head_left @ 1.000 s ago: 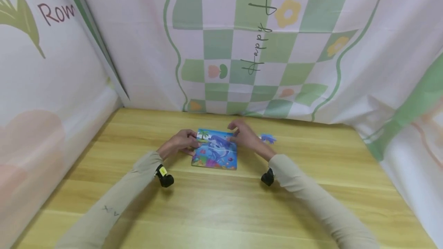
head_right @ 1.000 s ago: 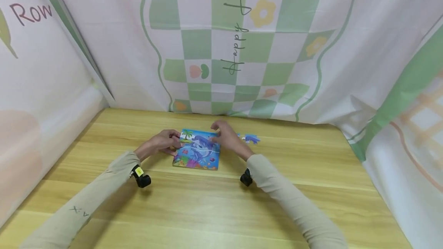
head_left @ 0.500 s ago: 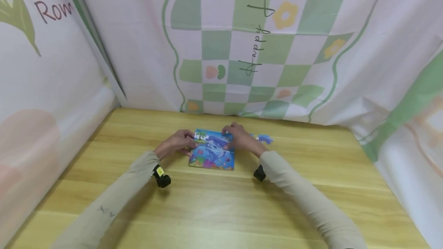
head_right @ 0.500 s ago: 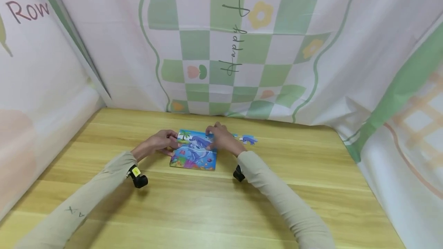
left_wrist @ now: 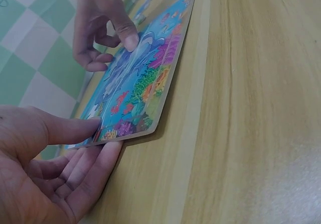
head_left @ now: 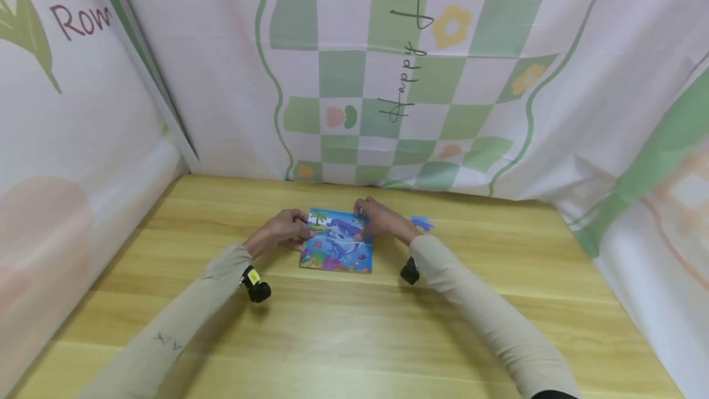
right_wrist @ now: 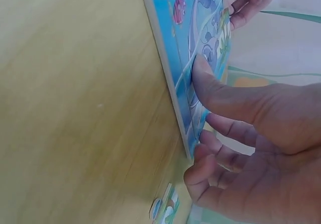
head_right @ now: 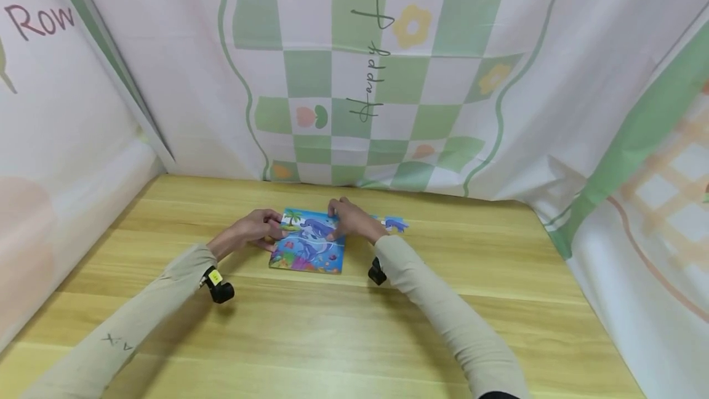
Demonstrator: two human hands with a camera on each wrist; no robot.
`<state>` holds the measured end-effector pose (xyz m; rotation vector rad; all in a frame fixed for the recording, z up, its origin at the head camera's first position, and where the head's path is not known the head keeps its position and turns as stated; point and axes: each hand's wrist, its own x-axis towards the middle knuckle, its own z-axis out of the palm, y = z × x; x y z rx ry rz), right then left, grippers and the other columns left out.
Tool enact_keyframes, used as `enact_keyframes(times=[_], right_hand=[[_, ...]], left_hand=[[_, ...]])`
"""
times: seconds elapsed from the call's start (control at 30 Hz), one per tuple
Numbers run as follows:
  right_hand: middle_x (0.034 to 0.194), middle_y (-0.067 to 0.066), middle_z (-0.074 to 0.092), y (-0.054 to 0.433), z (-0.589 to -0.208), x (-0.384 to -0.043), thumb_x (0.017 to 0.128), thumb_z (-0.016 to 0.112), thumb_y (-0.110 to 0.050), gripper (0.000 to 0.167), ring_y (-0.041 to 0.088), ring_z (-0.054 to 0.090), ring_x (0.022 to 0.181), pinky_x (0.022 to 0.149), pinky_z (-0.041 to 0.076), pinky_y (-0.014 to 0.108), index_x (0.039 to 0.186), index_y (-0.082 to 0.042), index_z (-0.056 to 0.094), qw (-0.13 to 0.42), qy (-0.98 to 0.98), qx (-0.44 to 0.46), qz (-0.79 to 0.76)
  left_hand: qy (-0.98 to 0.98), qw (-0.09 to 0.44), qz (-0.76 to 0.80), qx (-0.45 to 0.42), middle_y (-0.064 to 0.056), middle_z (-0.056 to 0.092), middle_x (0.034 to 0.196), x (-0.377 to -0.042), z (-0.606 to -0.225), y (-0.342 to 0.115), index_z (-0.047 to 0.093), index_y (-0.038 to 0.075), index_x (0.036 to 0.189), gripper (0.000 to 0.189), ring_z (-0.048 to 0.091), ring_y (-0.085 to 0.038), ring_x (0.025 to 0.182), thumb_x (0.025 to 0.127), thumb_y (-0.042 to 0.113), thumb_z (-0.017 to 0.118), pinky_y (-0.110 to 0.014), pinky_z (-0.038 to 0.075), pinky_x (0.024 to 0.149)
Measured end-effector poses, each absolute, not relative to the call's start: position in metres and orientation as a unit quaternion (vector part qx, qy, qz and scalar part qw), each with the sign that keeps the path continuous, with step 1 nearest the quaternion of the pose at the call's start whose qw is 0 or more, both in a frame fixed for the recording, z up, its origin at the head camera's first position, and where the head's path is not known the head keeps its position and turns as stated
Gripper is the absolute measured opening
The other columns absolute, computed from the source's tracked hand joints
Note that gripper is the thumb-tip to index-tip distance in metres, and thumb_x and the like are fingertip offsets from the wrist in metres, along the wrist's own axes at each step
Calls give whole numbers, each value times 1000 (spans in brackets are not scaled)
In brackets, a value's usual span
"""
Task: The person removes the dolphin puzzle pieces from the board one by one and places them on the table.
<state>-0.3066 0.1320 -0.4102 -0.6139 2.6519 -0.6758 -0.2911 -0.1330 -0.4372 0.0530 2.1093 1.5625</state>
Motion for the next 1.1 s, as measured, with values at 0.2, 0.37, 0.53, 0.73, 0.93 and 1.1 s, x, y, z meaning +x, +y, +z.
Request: enact_keyframes(times=[0.2, 0.37, 0.53, 0.73, 0.93, 1.1], right_hand=[[129, 22, 50, 132, -412, -306, 87, 85, -10, 45, 40, 52, 125, 115, 51, 52, 119, 0, 56, 167, 928, -206, -261], [128, 21, 51, 131, -414, -306, 85, 86, -12, 46, 38, 53, 123, 113, 52, 52, 118, 0, 56, 156, 932, -196, -263], [124, 22, 51, 131, -414, -304, 84, 88, -11, 47, 37, 54, 116, 107, 55, 53, 116, -1, 55, 135, 932, -189, -277], [124, 24, 53, 135, -421, -297, 87, 86, -13, 47, 38, 56, 115, 103, 58, 53, 121, 0, 56, 115, 931, -185, -293], [125, 24, 56, 138, -424, -290, 90, 82, -12, 45, 40, 57, 117, 103, 58, 53, 126, 2, 59, 85, 932, -189, -296], [116, 23, 57, 139, -427, -290, 94, 75, -3, 33, 37, 60, 106, 94, 61, 49, 122, 5, 61, 44, 926, -207, -314]], left_hand=[[776, 256, 576, 19, -17, 61, 110, -290, -434, -134, 46, -11, 138, 48, 66, -21, 88, 97, -1, 68, -26, 68, 69], [776, 256, 577, 14, -16, 59, 110, -290, -433, -135, 47, -11, 138, 47, 65, -21, 88, 97, -2, 68, -26, 68, 69], [777, 254, 576, 9, -17, 60, 112, -292, -433, -135, 47, -11, 139, 48, 65, -22, 90, 97, -1, 69, -26, 68, 70], [774, 257, 578, 9, -18, 59, 113, -292, -436, -134, 45, -10, 140, 50, 65, -22, 89, 96, -2, 68, -26, 68, 70], [772, 258, 581, 13, -18, 59, 114, -291, -437, -134, 44, -10, 140, 50, 65, -21, 90, 97, -1, 68, -26, 68, 69], [770, 257, 583, 16, -22, 61, 119, -291, -437, -133, 44, -10, 141, 50, 66, -22, 91, 98, -1, 67, -27, 68, 70]])
